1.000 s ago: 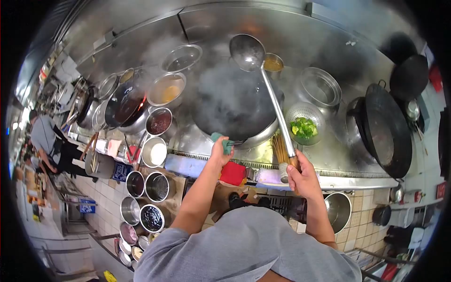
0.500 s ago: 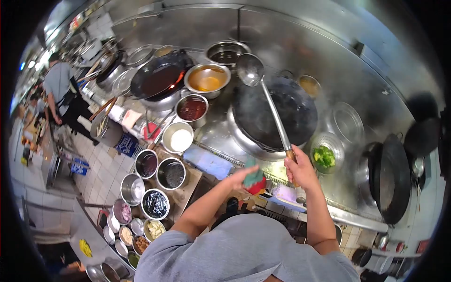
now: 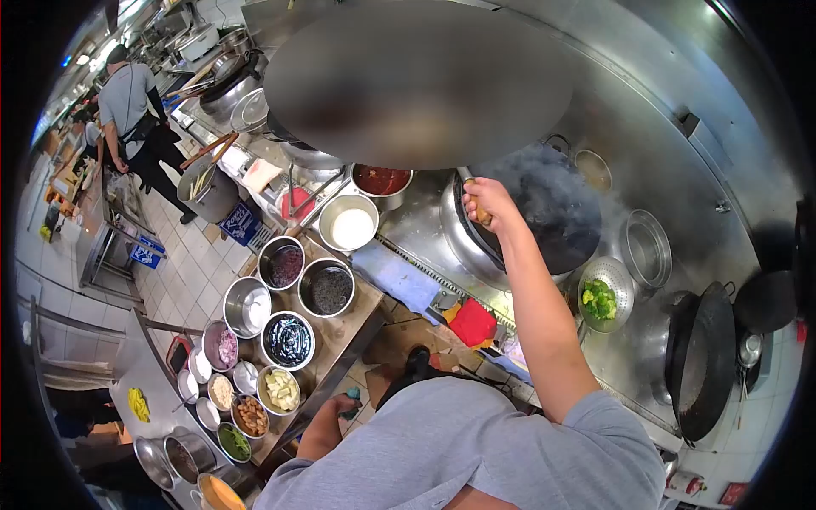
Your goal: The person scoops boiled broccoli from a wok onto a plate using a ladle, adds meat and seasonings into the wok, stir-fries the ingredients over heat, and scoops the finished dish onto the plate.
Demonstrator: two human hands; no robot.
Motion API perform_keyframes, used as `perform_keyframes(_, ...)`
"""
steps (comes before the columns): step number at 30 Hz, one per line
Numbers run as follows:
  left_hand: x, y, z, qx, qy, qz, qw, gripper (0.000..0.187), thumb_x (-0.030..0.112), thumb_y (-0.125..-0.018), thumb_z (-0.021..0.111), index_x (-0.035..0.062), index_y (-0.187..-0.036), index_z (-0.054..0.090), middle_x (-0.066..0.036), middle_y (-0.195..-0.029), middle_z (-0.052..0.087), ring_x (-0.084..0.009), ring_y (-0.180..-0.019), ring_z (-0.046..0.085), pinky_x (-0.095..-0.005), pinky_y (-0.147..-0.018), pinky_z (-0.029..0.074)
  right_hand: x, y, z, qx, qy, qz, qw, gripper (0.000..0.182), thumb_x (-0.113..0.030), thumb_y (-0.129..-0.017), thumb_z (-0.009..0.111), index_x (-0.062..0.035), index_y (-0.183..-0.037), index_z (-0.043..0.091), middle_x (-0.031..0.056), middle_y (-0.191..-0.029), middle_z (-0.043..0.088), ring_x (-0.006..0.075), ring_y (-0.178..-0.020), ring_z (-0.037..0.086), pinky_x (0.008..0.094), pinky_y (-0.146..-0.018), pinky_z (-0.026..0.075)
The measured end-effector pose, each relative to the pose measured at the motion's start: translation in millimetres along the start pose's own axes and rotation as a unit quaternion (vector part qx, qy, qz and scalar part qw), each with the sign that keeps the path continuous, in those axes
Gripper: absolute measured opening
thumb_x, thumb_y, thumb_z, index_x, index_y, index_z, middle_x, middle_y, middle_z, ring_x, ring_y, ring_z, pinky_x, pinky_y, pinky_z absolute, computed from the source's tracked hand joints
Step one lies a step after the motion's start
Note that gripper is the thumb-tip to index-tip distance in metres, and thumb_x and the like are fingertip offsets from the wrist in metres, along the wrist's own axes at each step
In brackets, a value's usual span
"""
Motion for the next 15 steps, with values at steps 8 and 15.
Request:
perform_keyframes(8, 56, -14, -15, 0.076, -0.112, 0.176, 0.975, 0.048, 0.038, -0.062, 0.070, 0.0035, -0.095, 0.061, -0.016, -0.092, 0.064, -0.0275, -0.082, 0.061, -0.0357, -0.071, 0.049, 2, 78, -60, -0.167, -0.509, 0.030, 0.844, 0.018, -0.012, -0.090, 0.047, -0.0042, -0.106, 0.050, 0.0013, -0.065, 0.046, 0.0073, -0.046, 0.043, 0.0220, -0.039, 0.037)
perform_keyframes(15, 138, 22, -14, 0.056, 0.091, 0.247, 0.963, 0.025, 0.015, -0.071, 0.064, 0.0070, -0.094, 0.058, -0.005, -0.082, 0.061, -0.0175, -0.070, 0.058, -0.0335, -0.061, 0.047, 38, 206, -137, 0.148, 0.059, -0.042, 0.986, 0.043, -0.014, -0.088, 0.052, -0.0041, -0.127, 0.038, 0.0029, -0.066, 0.049, 0.0098, -0.045, 0.044, 0.0238, -0.038, 0.036)
Point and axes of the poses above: each hand's wrist, its own y-axis away from the middle knuckle, its own z-axis out of the palm, x = y × z, the point moved 4 cm from there along -y, towards the middle knuckle
